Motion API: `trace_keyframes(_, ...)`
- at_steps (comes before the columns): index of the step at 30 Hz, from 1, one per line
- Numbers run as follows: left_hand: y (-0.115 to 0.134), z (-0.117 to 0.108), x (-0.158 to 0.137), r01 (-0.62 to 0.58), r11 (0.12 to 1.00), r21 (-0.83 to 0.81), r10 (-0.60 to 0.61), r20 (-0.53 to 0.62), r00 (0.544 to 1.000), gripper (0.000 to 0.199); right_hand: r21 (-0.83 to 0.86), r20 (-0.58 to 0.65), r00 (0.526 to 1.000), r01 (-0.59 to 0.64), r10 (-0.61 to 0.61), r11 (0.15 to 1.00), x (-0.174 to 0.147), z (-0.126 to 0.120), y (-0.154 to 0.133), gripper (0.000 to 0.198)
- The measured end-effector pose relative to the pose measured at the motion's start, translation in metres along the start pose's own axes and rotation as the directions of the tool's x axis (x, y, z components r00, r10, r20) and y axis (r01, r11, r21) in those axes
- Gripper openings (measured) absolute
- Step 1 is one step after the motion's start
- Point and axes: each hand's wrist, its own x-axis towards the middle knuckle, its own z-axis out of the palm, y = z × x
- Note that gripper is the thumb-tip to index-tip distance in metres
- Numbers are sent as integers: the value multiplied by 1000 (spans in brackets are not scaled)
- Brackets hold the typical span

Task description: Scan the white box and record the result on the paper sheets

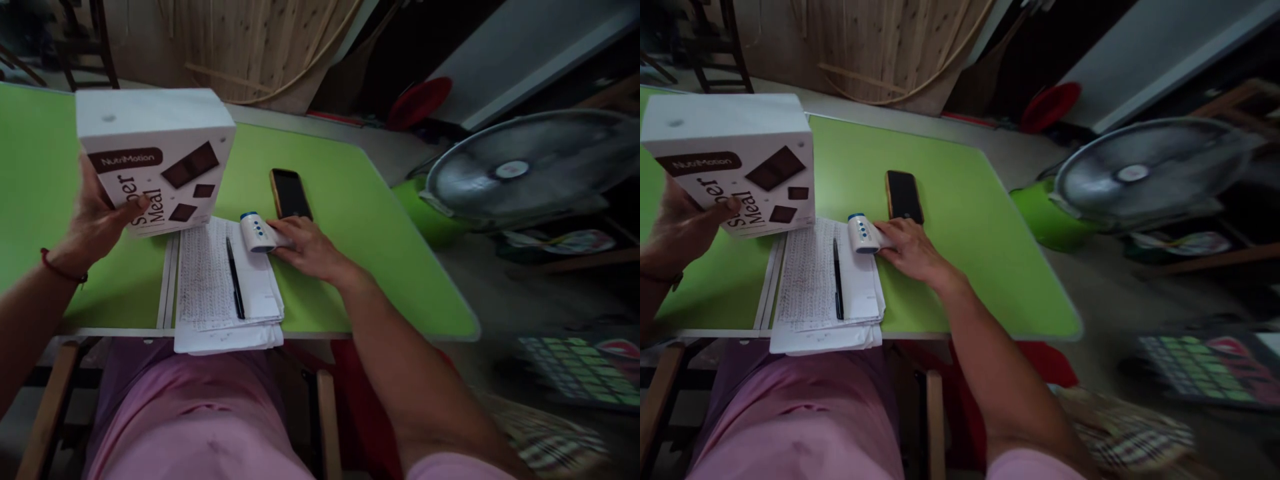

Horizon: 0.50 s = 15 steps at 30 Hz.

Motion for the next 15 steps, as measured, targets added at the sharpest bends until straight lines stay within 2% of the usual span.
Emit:
trace_keyframes(4,-13,2,5,48,999,-1,-48,21,999,76,-13,2,1000,-16,16,1000,3,4,4,47)
trace_keyframes(8,-13,0,-3,35,999,-23,-34,11,999,68,-38,-31,999,-10,9,999,-1,0,0,53)
trace_keyframes(12,-9,-1,-5,86,996,29,-87,41,995,71,-23,-176,983,48,-51,999,-2,-15,-33,51)
trace_keyframes(13,-10,-2,-5,96,993,64,-99,45,994,73,12,-169,982,82,-79,997,0,-18,-44,46)
trace_keyframes(15,-11,-5,-7,106,976,192,-113,28,993,85,57,-54,989,142,-139,988,5,-20,-66,39)
